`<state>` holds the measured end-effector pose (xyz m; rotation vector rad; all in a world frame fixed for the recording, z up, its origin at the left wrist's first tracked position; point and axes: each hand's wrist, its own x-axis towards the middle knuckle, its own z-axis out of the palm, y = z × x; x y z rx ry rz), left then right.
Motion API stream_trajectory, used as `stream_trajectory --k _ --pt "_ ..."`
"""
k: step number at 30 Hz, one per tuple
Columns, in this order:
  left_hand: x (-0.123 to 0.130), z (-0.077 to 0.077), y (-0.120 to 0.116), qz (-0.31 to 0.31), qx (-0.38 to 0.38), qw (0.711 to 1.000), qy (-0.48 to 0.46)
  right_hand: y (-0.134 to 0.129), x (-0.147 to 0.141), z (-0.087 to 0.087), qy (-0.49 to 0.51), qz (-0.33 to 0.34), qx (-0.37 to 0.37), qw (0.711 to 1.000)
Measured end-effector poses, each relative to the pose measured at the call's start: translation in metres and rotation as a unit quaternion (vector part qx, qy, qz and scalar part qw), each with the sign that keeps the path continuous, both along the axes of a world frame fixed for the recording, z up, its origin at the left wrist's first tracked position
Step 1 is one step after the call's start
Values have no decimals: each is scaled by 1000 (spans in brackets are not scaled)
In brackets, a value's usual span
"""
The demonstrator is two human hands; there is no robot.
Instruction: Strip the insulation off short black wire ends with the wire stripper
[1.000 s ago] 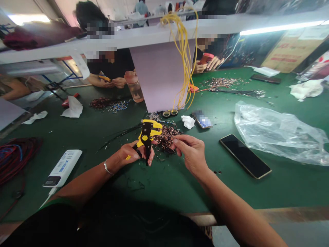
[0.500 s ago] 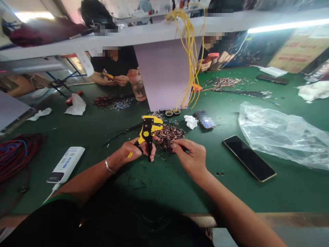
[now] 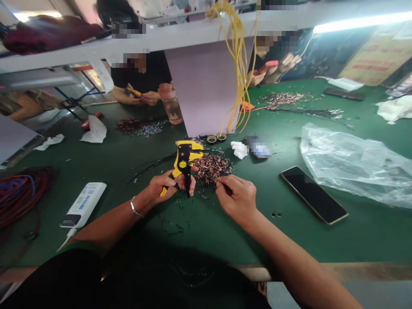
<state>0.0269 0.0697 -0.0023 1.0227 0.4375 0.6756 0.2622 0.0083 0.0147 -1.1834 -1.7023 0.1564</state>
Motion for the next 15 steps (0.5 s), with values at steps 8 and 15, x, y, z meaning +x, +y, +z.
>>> stream_trajectory --k 8,15 --pt "8 1 -11 -89 -9 996 27 1 -2 -5 45 -19 -51 998" --pt "12 -4 -18 -67 -10 998 20 -6 -9 -3 25 14 -43 999"
